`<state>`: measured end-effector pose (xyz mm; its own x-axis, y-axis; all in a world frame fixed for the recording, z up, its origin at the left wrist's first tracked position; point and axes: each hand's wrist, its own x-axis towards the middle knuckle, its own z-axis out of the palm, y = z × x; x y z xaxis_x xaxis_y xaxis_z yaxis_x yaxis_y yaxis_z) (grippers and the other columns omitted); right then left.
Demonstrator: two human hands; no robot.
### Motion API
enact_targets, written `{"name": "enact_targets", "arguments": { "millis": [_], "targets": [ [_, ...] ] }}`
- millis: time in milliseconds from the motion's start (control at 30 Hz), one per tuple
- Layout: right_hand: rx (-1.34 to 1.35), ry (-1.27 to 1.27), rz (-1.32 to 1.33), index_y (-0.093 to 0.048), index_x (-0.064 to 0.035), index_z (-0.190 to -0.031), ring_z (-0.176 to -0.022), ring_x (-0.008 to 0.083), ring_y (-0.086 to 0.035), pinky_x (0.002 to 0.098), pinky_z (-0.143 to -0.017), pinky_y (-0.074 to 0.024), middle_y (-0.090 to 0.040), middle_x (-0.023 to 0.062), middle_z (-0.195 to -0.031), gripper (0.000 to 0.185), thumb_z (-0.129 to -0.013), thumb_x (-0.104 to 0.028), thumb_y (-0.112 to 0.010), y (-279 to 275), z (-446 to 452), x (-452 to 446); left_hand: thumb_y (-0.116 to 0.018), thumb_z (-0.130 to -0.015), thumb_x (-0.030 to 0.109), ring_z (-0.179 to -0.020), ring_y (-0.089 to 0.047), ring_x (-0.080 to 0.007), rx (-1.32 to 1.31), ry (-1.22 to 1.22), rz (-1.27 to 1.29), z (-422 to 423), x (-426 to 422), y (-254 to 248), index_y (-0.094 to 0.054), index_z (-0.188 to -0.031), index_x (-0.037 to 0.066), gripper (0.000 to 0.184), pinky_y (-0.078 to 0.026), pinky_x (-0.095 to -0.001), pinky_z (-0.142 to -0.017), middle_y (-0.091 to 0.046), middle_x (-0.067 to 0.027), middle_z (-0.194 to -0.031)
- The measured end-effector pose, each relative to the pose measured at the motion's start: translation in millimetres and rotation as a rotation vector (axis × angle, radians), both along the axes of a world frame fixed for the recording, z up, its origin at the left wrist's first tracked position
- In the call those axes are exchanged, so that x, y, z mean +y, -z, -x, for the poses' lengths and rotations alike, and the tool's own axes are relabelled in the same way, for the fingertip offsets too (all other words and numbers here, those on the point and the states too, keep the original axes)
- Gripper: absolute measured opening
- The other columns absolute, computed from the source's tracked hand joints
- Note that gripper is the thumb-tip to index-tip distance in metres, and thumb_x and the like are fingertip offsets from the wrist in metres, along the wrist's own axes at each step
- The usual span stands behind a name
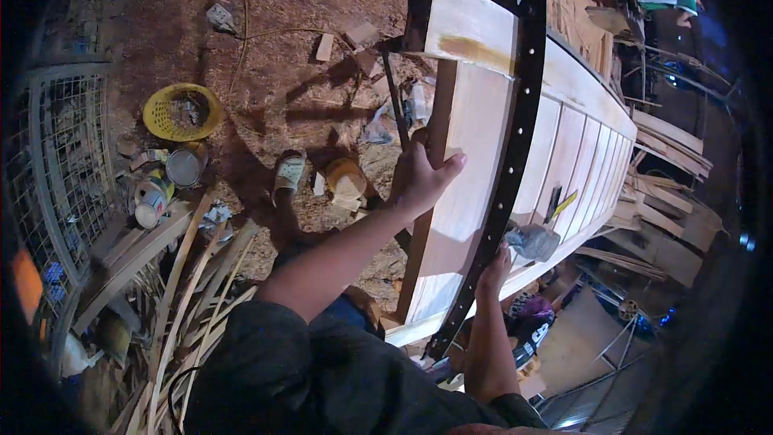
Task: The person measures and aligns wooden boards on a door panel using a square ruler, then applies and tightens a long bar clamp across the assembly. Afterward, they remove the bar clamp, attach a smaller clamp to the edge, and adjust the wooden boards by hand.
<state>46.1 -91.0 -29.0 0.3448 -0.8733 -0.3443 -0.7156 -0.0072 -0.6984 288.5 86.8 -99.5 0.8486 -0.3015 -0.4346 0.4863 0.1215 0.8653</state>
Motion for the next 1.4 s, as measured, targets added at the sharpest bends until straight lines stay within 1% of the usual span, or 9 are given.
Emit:
{"name": "enact_targets", "arguments": {
  "millis": [167,267,367,467,733,833,967,1100,1400],
  "targets": [
    [-0.009,-0.025,0.037,-0.057,-0.0067,-0.101,-0.076,0.0117,-0.054,0.0296,-0.069,-0.0453,-0.056,0.0012,-0.088,0.042,-0.107,-0.046,-0.045,8,8,-5,-0.077,-0.085,0.035,-0.093,-0.072,-0.0328,-0.138,-0.018,0.107,-42,-8,11,-0.049,-0.130,-0.002,0.064,-0.056,-0.0408,-0.080,-0.071,-0.0190,-0.102],
    [0.048,-0.009,0.003,-0.061,-0.0027,-0.119,-0.094,0.0191,-0.062,0.0330,-0.089,-0.0477,-0.065,0.0081,-0.107,0.047,-0.107,-0.044,-0.040,1,5,-3,-0.075,-0.087,0.035,-0.099,-0.069,-0.0324,-0.132,-0.025,0.178,-45,-10,12,-0.049,-0.132,-0.002,0.064,-0.054,-0.0418,-0.085,-0.068,-0.0191,-0.109],
    [0.092,0.023,-0.036,-0.059,-0.0022,-0.122,-0.100,0.0197,-0.060,0.0336,-0.094,-0.0463,-0.063,0.0089,-0.113,0.049,-0.107,-0.044,-0.040,-2,4,-2,-0.074,-0.088,0.037,-0.109,-0.064,-0.0297,-0.156,0.044,0.162,-49,-6,16,-0.050,-0.134,0.000,0.064,-0.050,-0.0421,-0.094,-0.063,-0.0182,-0.120],
    [0.042,-0.024,0.035,-0.054,-0.0082,-0.105,-0.083,0.0126,-0.053,0.0298,-0.077,-0.0442,-0.053,0.0012,-0.090,0.041,-0.107,-0.047,-0.043,-5,-12,11,-0.074,-0.087,0.038,-0.107,-0.066,-0.0338,-0.138,0.125,0.134,-49,-2,18,-0.049,-0.133,-0.001,0.065,-0.051,-0.0431,-0.091,-0.064,-0.0210,-0.116],
    [0.090,0.079,0.093,-0.053,-0.0070,-0.110,-0.086,0.0168,-0.054,0.0331,-0.082,-0.0458,-0.053,0.0046,-0.094,0.042,-0.105,-0.048,-0.044,2,-6,8,-0.077,-0.083,0.036,-0.093,-0.071,-0.0383,-0.226,-0.061,0.126,-49,-8,20,-0.055,-0.122,-0.003,0.059,-0.056,-0.0440,-0.080,-0.069,-0.0220,-0.101],
    [0.068,0.086,0.094,-0.053,-0.0059,-0.112,-0.086,0.0175,-0.055,0.0341,-0.081,-0.0466,-0.055,0.0055,-0.096,0.045,-0.104,-0.049,-0.045,5,-4,7,-0.075,-0.087,0.038,-0.104,-0.067,-0.0304,-0.031,0.185,0.142,-54,5,11,-0.053,-0.134,0.001,0.064,-0.052,-0.0419,-0.090,-0.067,-0.0183,-0.111],
    [0.111,-0.015,0.068,-0.052,-0.0044,-0.110,-0.086,0.0177,-0.054,0.0346,-0.082,-0.0456,-0.055,0.0057,-0.094,0.046,-0.104,-0.049,-0.044,-5,-14,11,-0.076,-0.086,0.032,-0.104,-0.065,-0.0261,-0.081,0.092,0.165,-52,1,11,-0.057,-0.128,0.001,0.056,-0.051,-0.0398,-0.091,-0.067,-0.0166,-0.110],
    [0.179,-0.061,0.022,-0.057,0.0022,-0.124,-0.114,0.0254,-0.055,0.0375,-0.103,-0.0386,-0.061,0.0155,-0.117,0.055,-0.106,-0.046,-0.039,0,14,-7,-0.076,-0.087,0.030,-0.103,-0.064,-0.0218,-0.056,0.120,0.216,-48,-3,16,-0.057,-0.127,0.000,0.054,-0.050,-0.0378,-0.091,-0.067,-0.0130,-0.112],
    [0.224,-0.058,0.120,-0.054,-0.0018,-0.096,-0.080,0.0181,-0.048,0.0334,-0.077,-0.0417,-0.052,0.0052,-0.087,0.043,-0.106,-0.041,-0.041,-7,-9,1,-0.077,-0.087,0.032,-0.098,-0.067,-0.0207,-0.006,0.174,0.208,-49,-5,11,-0.053,-0.125,-0.005,0.058,-0.053,-0.0353,-0.086,-0.069,-0.0161,-0.108]
  ]
}}
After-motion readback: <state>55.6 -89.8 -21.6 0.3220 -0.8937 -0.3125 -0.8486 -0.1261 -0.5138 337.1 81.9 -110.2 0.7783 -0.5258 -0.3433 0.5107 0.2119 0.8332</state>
